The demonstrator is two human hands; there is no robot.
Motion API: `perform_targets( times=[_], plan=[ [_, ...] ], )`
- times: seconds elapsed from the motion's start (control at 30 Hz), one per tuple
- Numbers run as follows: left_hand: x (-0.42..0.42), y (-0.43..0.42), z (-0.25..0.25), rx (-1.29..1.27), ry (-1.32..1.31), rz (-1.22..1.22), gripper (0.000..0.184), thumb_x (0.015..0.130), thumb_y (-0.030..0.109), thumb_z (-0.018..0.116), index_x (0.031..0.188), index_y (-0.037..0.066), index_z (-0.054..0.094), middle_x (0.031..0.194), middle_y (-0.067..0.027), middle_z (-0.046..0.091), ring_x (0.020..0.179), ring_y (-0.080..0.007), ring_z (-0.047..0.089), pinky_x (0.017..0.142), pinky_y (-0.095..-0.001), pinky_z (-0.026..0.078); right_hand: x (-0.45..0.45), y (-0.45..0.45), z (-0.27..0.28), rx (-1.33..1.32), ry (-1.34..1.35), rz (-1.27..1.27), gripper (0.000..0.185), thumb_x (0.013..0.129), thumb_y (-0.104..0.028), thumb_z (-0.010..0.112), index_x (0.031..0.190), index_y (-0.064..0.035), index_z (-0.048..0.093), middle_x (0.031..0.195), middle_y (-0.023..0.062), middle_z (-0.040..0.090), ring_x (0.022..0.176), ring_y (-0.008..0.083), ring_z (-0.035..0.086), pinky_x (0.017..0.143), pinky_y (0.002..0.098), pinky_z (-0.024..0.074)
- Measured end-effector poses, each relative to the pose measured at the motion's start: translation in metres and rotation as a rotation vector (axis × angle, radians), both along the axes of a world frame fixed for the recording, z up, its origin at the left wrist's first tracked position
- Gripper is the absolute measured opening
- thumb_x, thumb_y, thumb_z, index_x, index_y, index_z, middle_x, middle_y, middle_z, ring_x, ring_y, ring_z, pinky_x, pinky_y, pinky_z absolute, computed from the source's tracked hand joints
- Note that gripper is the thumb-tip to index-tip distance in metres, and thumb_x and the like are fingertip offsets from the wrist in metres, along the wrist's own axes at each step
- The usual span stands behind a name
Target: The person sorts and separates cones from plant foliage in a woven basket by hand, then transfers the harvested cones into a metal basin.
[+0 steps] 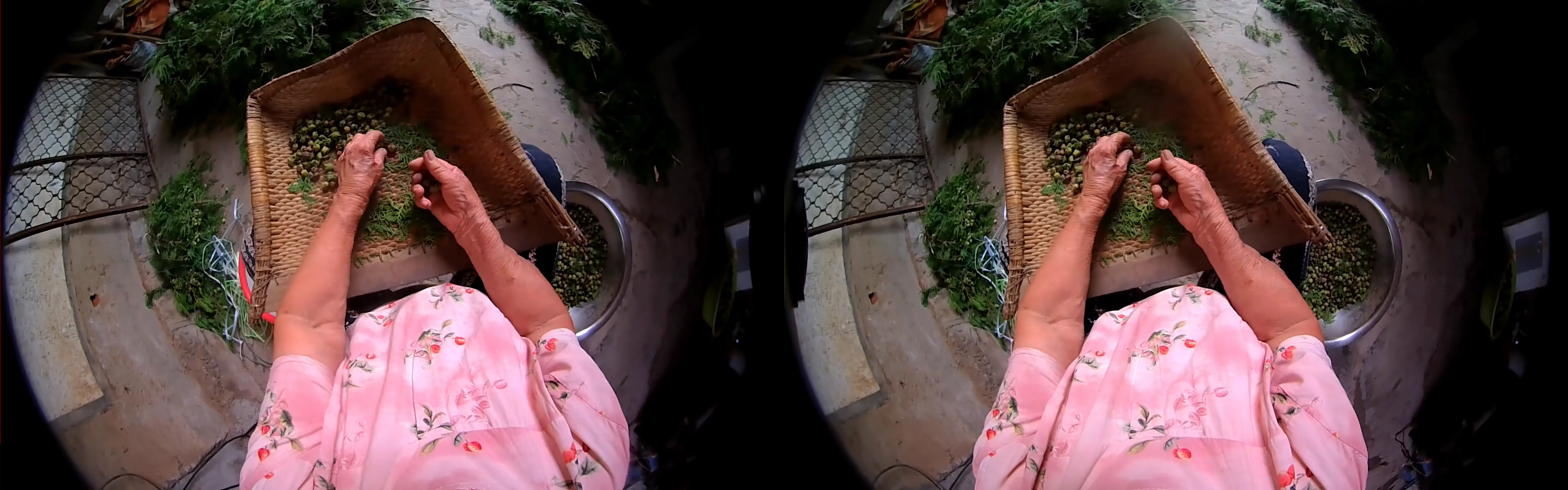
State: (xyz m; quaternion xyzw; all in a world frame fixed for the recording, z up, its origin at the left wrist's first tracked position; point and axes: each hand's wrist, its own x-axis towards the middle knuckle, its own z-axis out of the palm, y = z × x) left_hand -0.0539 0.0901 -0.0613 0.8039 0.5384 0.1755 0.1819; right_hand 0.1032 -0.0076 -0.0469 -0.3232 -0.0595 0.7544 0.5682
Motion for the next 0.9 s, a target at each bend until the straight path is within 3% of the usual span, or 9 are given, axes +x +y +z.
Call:
perform_targets(
  times=[0.07,0.4,0.63,0.9],
  plan=[
    [0.002,-0.002,-0.005,0.098,-0.069,0.042,0.023,0.079,0.015,0.058,0.100,0.008,0.060,0.097,-0.0145,0.059,0.093,-0.0335,0.057,0.081,-0.0422,0.046,0.001,0.000,0.000,0.003,0.000,0.000,0.031,0.092,-0.034,0.054,0.090,-0.0036,0.059,0.072,0.0026,0.055,0.058,0.0110,0.052,0.045,0.0217,0.0408],
    [0.012,0.003,0.004,0.031,-0.145,-0.094,0.020,0.079,0.011,0.061,0.097,0.002,0.062,0.094,-0.0150,0.057,0.089,-0.0322,0.058,0.077,-0.0377,0.047,0.000,0.000,-0.001,0.010,-0.010,0.004,0.030,0.092,-0.034,0.055,0.089,-0.0044,0.060,0.072,0.0018,0.054,0.058,0.0105,0.052,0.045,0.0212,0.0408],
    [0.019,0.003,0.005,-0.003,-0.036,-0.152,0.019,0.078,0.013,0.062,0.096,0.005,0.064,0.095,-0.0148,0.055,0.087,-0.0310,0.058,0.077,-0.0381,0.047,0.000,-0.001,0.000,0.014,-0.012,0.007,0.030,0.092,-0.034,0.054,0.089,-0.0046,0.060,0.071,0.0020,0.054,0.058,0.0109,0.052,0.045,0.0211,0.0406],
    [0.025,0.001,0.003,0.029,-0.069,-0.130,0.015,0.079,0.012,0.062,0.092,0.005,0.065,0.085,-0.0143,0.056,0.083,-0.0309,0.058,0.073,-0.0373,0.047,0.000,-0.001,0.000,0.031,-0.024,0.009,0.030,0.093,-0.033,0.053,0.092,-0.0037,0.059,0.073,0.0020,0.055,0.058,0.0104,0.053,0.045,0.0219,0.0405]
  ],
)
